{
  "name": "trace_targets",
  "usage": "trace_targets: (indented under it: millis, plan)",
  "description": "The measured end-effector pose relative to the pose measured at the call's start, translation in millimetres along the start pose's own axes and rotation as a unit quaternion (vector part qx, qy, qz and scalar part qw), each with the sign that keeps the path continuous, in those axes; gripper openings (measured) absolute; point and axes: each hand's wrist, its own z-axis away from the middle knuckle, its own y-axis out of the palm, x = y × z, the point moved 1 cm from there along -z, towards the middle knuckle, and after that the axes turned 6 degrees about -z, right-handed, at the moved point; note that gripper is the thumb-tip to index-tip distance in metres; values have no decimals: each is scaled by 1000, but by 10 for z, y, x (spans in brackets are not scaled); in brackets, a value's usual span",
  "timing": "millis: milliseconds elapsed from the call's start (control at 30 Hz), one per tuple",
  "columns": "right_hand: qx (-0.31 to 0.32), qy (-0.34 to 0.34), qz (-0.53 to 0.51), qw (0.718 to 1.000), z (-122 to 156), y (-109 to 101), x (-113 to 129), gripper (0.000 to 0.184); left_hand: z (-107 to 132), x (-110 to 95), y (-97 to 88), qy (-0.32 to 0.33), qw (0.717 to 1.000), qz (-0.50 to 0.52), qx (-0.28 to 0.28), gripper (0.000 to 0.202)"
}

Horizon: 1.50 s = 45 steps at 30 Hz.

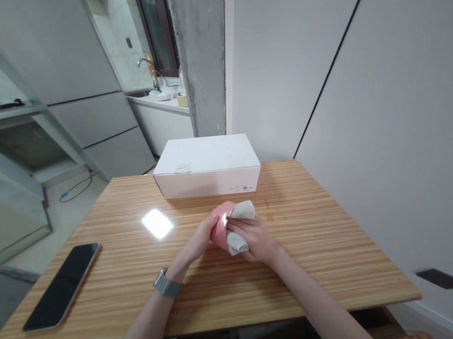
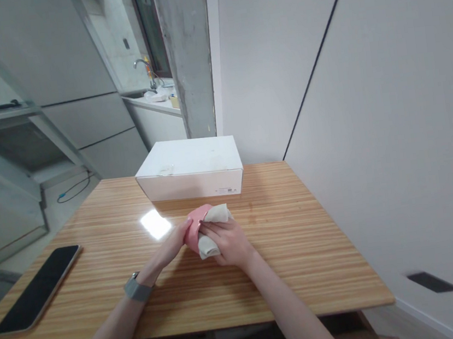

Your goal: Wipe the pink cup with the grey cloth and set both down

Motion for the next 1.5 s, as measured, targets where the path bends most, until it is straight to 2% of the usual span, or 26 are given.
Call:
trace_targets:
  millis: [133,233,333,433,600,733,933,1033,1133,1267,1367,1500]
  plan:
    - [-29,28,5,999,28,-21,-40,46,74,-45,64,14,997,14,73,37]
    - [-31,14,23,999,40,-23,-24,47,101,-68,76,-19,993,65,96,41]
    - [-12,-30,52,998,26,3,41,49,109,-127,49,-65,989,103,78,51]
    - [13,-83,65,994,-9,45,130,49,118,-196,-8,-92,989,95,64,55]
    - [20,-117,49,992,-36,72,180,49,82,-172,-101,-81,996,39,25,27]
    - [1,-92,21,996,-11,44,111,46,31,-128,-46,-53,997,-8,46,31]
    - [-15,-12,-10,1000,-8,4,34,45,108,-229,48,-5,998,-45,39,46]
    - [-31,19,-19,999,7,-12,-1,45,165,-240,53,11,994,-76,78,51]
    - [-66,28,-18,997,50,-31,-47,45,184,-185,74,6,990,-53,130,50]
    - [-83,3,34,996,112,-32,-64,46,176,-147,125,-12,990,37,134,46]
    - [-47,-42,78,995,105,7,-1,48,180,-189,141,-45,987,100,115,42]
    - [-11,-134,105,985,45,94,135,44,183,-241,89,-115,980,149,68,43]
